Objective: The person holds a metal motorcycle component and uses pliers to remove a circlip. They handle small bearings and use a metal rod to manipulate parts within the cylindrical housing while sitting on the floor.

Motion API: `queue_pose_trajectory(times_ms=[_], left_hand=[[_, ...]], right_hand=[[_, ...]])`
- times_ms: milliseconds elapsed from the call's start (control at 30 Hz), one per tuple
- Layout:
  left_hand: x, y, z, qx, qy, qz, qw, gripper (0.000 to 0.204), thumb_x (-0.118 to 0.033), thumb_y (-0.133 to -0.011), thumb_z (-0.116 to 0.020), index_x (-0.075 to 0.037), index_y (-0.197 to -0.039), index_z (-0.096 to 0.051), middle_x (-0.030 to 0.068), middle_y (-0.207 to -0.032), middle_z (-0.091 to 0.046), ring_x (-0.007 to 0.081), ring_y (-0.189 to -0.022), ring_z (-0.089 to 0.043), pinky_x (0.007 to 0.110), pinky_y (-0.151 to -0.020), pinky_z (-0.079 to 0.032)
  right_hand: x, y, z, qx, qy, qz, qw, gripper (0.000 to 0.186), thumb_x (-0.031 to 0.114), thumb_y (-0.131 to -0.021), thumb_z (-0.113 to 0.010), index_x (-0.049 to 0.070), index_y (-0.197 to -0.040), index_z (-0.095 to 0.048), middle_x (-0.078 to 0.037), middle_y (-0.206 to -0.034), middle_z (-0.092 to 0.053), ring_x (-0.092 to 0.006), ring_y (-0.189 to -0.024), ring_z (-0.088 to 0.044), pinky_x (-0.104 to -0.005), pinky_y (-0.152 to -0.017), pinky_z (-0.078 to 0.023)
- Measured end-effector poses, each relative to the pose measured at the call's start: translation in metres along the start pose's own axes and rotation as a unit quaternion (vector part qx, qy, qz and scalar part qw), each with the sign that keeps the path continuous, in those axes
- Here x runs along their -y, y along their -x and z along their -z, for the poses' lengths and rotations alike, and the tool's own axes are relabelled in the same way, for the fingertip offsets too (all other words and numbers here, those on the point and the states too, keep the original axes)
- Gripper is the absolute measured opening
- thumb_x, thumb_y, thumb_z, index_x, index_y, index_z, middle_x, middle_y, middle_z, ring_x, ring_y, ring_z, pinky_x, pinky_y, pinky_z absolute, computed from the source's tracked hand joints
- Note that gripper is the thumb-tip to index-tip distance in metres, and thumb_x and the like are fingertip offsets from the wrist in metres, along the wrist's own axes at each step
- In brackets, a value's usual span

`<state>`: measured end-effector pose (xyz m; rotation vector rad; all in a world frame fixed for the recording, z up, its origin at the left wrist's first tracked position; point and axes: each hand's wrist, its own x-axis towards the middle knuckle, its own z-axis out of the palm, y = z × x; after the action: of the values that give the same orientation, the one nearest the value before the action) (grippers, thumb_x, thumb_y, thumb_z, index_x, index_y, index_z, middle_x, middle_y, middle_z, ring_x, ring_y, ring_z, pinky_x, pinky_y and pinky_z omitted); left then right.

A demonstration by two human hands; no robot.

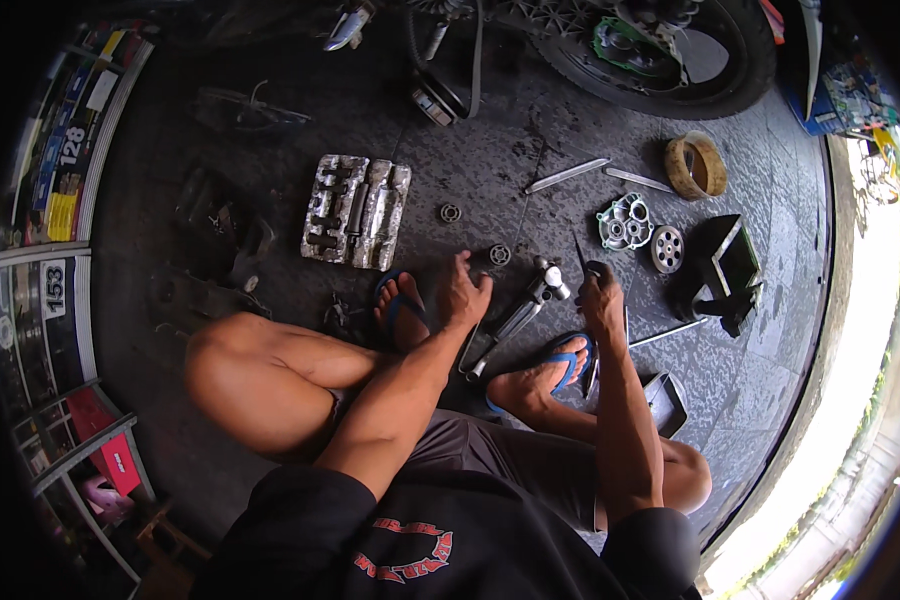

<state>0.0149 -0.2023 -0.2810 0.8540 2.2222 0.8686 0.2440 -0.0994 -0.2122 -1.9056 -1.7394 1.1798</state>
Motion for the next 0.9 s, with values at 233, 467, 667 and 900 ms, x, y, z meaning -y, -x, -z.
queue_pose_trajectory(times_ms=[233,467,667,900], left_hand=[[-0.027,0.002,0.007,-0.024,0.013,-0.197,0.98,0.07,-0.034,-0.076,-0.079,-0.009,-0.134,-0.046,0.0166,-0.123,-0.052,0.0354,-0.112,-0.055,0.042,-0.092,-0.049],[-0.022,-0.008,0.005,-0.045,0.052,-0.222,0.973,0.046,-0.025,-0.08,-0.076,-0.011,-0.12,-0.059,0.0123,-0.107,-0.058,0.0317,-0.101,-0.058,0.04,-0.085,-0.051],[-0.02,-0.01,0.01,-0.043,0.055,-0.213,0.975,0.044,-0.025,-0.08,-0.076,-0.009,-0.118,-0.062,0.013,-0.105,-0.06,0.0321,-0.1,-0.059,0.04,-0.086,-0.05],[-0.008,-0.011,-0.004,-0.061,0.036,-0.22,0.973,0.046,-0.028,-0.081,-0.075,-0.012,-0.121,-0.061,0.0125,-0.112,-0.06,0.0304,-0.106,-0.059,0.039,-0.089,-0.052]], right_hand=[[0.138,0.054,0.021,0.048,0.133,0.084,0.986,0.03,0.023,-0.087,-0.061,0.004,-0.109,-0.067,-0.022,-0.078,-0.069,-0.0364,-0.079,-0.07,-0.0422,-0.071,-0.054],[0.188,0.061,-0.005,0.081,0.317,0.162,0.931,0.021,0.023,-0.08,-0.065,0.011,-0.093,-0.074,-0.019,-0.081,-0.069,-0.0376,-0.078,-0.069,-0.0446,-0.07,-0.055],[0.22,0.061,-0.019,0.086,0.345,0.169,0.919,0.02,0.025,-0.079,-0.065,0.011,-0.09,-0.075,-0.017,-0.079,-0.07,-0.0356,-0.075,-0.069,-0.0439,-0.069,-0.055],[0.224,0.043,-0.032,0.12,0.37,0.162,0.907,0.022,0.027,-0.078,-0.067,0.007,-0.085,-0.073,-0.021,-0.078,-0.069,-0.0388,-0.078,-0.07,-0.0472,-0.072,-0.056]])
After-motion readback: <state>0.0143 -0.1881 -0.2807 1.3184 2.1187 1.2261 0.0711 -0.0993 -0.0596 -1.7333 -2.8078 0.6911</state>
